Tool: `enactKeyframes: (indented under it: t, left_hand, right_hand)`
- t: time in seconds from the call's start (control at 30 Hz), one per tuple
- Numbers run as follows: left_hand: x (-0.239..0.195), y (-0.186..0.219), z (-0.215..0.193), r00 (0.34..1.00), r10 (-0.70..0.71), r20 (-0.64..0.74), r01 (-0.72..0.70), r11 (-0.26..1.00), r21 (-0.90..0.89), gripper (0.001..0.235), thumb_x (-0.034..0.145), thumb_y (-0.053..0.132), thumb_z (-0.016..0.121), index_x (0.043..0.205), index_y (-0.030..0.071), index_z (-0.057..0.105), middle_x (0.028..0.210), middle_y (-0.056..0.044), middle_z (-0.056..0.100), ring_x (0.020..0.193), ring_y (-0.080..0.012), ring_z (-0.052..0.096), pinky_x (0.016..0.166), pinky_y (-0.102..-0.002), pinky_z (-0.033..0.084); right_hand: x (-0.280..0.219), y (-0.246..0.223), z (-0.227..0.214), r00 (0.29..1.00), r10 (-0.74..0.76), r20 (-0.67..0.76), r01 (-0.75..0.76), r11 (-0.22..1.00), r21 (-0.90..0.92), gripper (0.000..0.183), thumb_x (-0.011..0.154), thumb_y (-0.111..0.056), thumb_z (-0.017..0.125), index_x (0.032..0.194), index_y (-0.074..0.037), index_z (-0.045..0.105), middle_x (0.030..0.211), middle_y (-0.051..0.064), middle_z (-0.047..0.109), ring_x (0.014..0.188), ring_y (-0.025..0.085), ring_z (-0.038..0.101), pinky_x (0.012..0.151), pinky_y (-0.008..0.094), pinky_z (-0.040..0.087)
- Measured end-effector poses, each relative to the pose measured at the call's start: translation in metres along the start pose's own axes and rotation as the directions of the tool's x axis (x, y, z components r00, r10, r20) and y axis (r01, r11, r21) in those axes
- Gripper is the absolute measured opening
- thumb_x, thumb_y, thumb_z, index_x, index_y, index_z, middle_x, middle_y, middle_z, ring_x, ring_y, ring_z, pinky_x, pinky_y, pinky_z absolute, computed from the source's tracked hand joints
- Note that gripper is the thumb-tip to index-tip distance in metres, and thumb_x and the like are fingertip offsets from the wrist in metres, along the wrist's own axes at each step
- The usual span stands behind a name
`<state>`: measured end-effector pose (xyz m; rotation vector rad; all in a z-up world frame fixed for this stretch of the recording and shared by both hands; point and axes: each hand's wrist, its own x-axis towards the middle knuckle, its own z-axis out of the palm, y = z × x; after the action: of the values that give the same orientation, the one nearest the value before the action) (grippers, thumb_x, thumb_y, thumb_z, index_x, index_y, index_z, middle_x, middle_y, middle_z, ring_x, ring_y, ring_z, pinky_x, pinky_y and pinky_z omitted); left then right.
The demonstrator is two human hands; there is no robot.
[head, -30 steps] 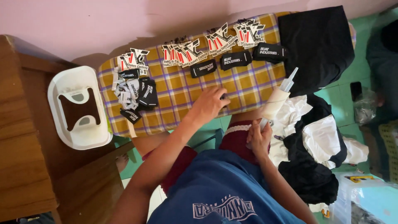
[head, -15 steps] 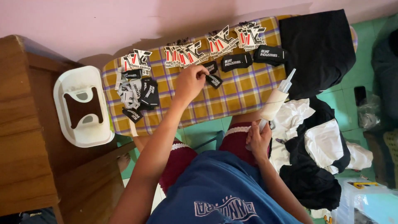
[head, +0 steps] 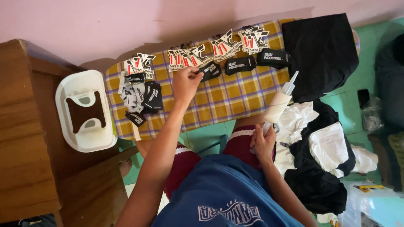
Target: The person applies glue from a syringe onto small black rectangular labels laid out on a plaid tablecloth. They handle each label individually, apply glue, and place it back on the table.
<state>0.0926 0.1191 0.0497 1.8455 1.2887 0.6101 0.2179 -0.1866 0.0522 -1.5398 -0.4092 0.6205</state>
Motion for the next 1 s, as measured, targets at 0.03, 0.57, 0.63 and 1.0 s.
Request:
enactKeyframes:
  t: [0.03,0.57,0.63,1.0]
  left_hand:
    - [-0.002,0.001,0.0,1.0,-0.003,0.001,0.003,1.0,0.0,0.024,0.082,0.031,0.081,0.102,0.018,0.079,0.082,-0.002,0.078,0.082,-0.0211,0.076,0.077,-0.034,0.059]
    - [-0.01,0.051,-0.034,0.968,0.233,0.094,-0.17,0.884,-0.436,0.018,0.094,0.014,0.074,0.11,0.013,0.081,0.076,-0.004,0.072,0.07,-0.0057,0.061,0.066,-0.021,0.054]
    - [-0.005,0.026,-0.021,0.968,0.236,0.088,-0.183,0.899,-0.397,0.019,0.094,0.014,0.074,0.111,0.013,0.08,0.075,-0.006,0.071,0.067,-0.0082,0.062,0.064,-0.022,0.054]
    - [-0.022,0.028,-0.025,0.99,0.136,0.043,-0.141,0.978,0.154,0.016,0.1,0.028,0.068,0.111,0.025,0.079,0.098,-0.002,0.08,0.094,-0.0268,0.076,0.084,-0.04,0.06]
  right_hand:
    - [-0.001,0.001,-0.001,1.0,0.002,0.001,-0.002,1.0,-0.002,0.023,0.105,-0.007,0.052,0.082,-0.003,0.05,0.044,0.004,0.045,0.028,0.018,0.049,0.031,0.027,0.039]
    - [0.001,-0.002,0.0,0.999,-0.023,0.033,0.025,0.998,-0.054,0.023,0.104,-0.005,0.051,0.081,-0.003,0.051,0.039,0.006,0.046,0.027,0.018,0.05,0.034,0.027,0.039]
    - [0.0,0.001,-0.001,0.999,-0.028,0.028,0.029,0.998,-0.053,0.021,0.103,-0.005,0.051,0.083,-0.003,0.051,0.039,0.006,0.047,0.028,0.018,0.05,0.034,0.027,0.04]
    - [0.0,-0.001,0.002,0.999,-0.037,0.029,0.039,0.995,-0.087,0.022,0.103,-0.007,0.054,0.081,-0.003,0.053,0.039,0.007,0.048,0.027,0.018,0.05,0.033,0.027,0.039]
